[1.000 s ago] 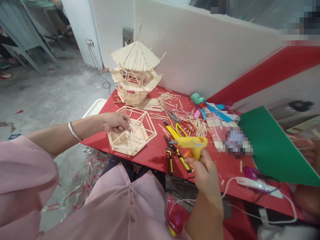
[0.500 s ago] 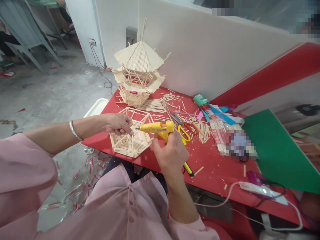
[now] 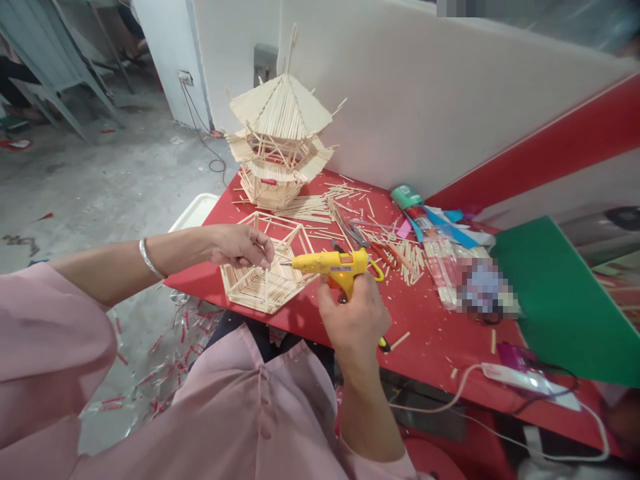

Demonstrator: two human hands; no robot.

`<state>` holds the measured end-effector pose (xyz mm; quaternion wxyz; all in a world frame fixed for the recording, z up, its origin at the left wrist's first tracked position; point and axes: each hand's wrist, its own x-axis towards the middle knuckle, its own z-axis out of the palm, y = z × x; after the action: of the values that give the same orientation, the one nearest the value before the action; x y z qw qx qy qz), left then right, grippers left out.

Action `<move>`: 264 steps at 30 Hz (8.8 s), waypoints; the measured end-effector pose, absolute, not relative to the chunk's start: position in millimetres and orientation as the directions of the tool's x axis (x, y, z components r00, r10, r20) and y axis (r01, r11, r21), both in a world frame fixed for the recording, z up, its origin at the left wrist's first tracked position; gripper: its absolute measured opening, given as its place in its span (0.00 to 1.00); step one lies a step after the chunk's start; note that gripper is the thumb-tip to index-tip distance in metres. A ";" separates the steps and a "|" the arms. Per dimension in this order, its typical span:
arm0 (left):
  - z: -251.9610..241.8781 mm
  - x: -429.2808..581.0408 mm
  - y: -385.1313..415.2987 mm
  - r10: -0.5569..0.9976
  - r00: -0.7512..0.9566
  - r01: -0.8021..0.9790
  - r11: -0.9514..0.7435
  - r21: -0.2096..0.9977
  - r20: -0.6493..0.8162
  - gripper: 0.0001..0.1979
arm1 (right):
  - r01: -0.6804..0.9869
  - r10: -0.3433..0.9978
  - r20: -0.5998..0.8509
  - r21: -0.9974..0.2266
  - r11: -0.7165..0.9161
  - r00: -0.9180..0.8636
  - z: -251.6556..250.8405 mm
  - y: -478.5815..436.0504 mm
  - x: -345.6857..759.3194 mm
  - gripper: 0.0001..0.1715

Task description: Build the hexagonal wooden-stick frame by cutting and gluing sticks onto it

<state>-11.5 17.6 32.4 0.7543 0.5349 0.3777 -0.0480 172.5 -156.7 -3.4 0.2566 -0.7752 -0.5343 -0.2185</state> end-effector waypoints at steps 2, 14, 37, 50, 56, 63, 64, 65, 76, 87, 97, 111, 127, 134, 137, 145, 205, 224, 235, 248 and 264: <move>32.5 -12.3 17.5 0.310 0.733 0.481 0.392 0.784 -0.606 0.09 | 0.941 0.717 0.611 -0.169 -0.294 0.334 -5.0 -160.9 173.7 0.18; 33.8 -15.8 17.7 0.385 0.788 0.454 0.164 0.876 -0.481 0.04 | 0.964 0.746 0.613 -0.133 -0.228 0.261 -3.4 -198.4 179.3 0.09; 57.1 -42.0 -6.3 0.644 0.683 0.249 0.236 0.939 -0.343 0.05 | 0.906 0.764 0.496 -0.315 -0.283 0.412 -31.0 -198.6 175.0 0.12; 50.1 -48.2 -26.9 0.614 0.722 0.040 0.421 0.906 -0.317 0.12 | 0.895 0.773 0.461 -0.314 -0.317 0.436 -37.8 -197.9 173.3 0.14; 47.3 -48.0 -28.5 0.635 0.718 0.033 0.379 0.925 -0.286 0.04 | 0.881 0.769 0.446 -0.346 -0.324 0.458 -39.6 -197.9 172.6 0.15; 52.1 -45.0 -30.5 0.624 0.738 -0.013 0.394 0.919 -0.257 0.11 | 0.856 0.774 0.402 -0.390 -0.339 0.490 -39.4 -197.7 172.1 0.15; 53.3 -44.3 -30.9 0.622 0.739 -0.010 0.395 0.919 -0.259 0.12 | 0.855 0.773 0.402 -0.392 -0.340 0.491 -39.4 -197.8 172.1 0.16; 54.5 -43.6 -31.2 0.623 0.738 -0.009 0.393 0.919 -0.259 0.13 | 0.855 0.772 0.404 -0.391 -0.340 0.492 -39.4 -197.9 172.0 0.16; 49.0 -43.4 -32.4 0.779 0.607 0.034 0.170 0.985 -0.156 0.10 | 0.856 0.778 0.400 -0.399 -0.329 0.485 -41.5 -198.2 169.6 0.17; 58.0 -49.0 -64.9 0.828 0.552 -0.040 -0.096 0.995 0.102 0.08 | 0.845 0.762 0.427 -0.453 -0.285 0.486 -47.6 -200.4 169.2 0.19; -42.4 -62.9 -126.1 0.672 0.585 0.085 -0.607 0.790 0.453 0.05 | 0.882 0.690 0.579 -0.430 -0.194 0.434 -72.5 -208.6 173.9 0.23; -89.3 -70.3 -102.2 0.834 0.357 0.262 -0.522 0.812 0.421 0.05 | 0.953 0.664 0.719 -0.302 0.031 0.207 -66.5 -206.9 155.8 0.06; -38.8 -81.3 -127.5 0.874 0.080 0.155 -0.485 0.861 0.479 0.03 | 0.961 0.687 0.693 -0.275 -0.027 0.218 -63.8 -202.0 149.9 0.08; -31.3 -73.8 -130.7 0.895 0.045 -0.007 -0.445 0.896 0.444 0.04 | 0.983 0.656 0.732 -0.153 -0.102 0.182 -53.7 -202.2 155.1 0.10; -27.5 -69.3 -132.1 0.885 0.027 -0.066 -0.463 0.884 0.466 0.05 | 0.991 0.649 0.749 -0.095 -0.092 0.132 -42.2 -199.6 155.3 0.09; -32.5 -60.5 -121.9 0.827 -0.020 0.019 -0.561 0.827 0.562 0.07 | 0.991 0.683 0.721 -0.044 -0.125 0.118 -36.5 -196.3 157.1 0.09; 13.2 -43.3 -67.1 0.977 0.041 -0.087 -0.204 0.975 0.208 0.09 | 0.996 0.641 0.763 -0.092 -0.012 0.078 25.7 -137.4 174.3 0.12; 16.8 -39.4 -78.4 0.978 0.057 -0.266 -0.177 0.948 0.199 0.08 | 0.995 0.604 0.794 -0.097 0.024 0.063 27.6 -148.8 174.4 0.10; 15.0 -41.5 -78.3 0.981 0.059 -0.256 -0.165 0.953 0.186 0.09 | 0.996 0.603 0.796 -0.087 0.035 0.048 27.7 -149.2 173.4 0.09; 9.8 -43.4 -76.8 0.979 0.048 -0.211 -0.182 0.960 0.197 0.09 | 0.997 0.607 0.794 -0.070 0.037 0.033 28.5 -149.3 173.5 0.09; 14.7 -42.1 -79.7 0.984 0.061 -0.255 -0.148 0.956 0.168 0.10 | 0.998 0.611 0.790 -0.067 0.018 0.042 26.1 -149.2 175.6 0.09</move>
<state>-42.1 -79.7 14.7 0.5374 0.4916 0.3708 0.5762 175.6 -149.2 26.1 0.3359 -0.6389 -0.6294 -0.2877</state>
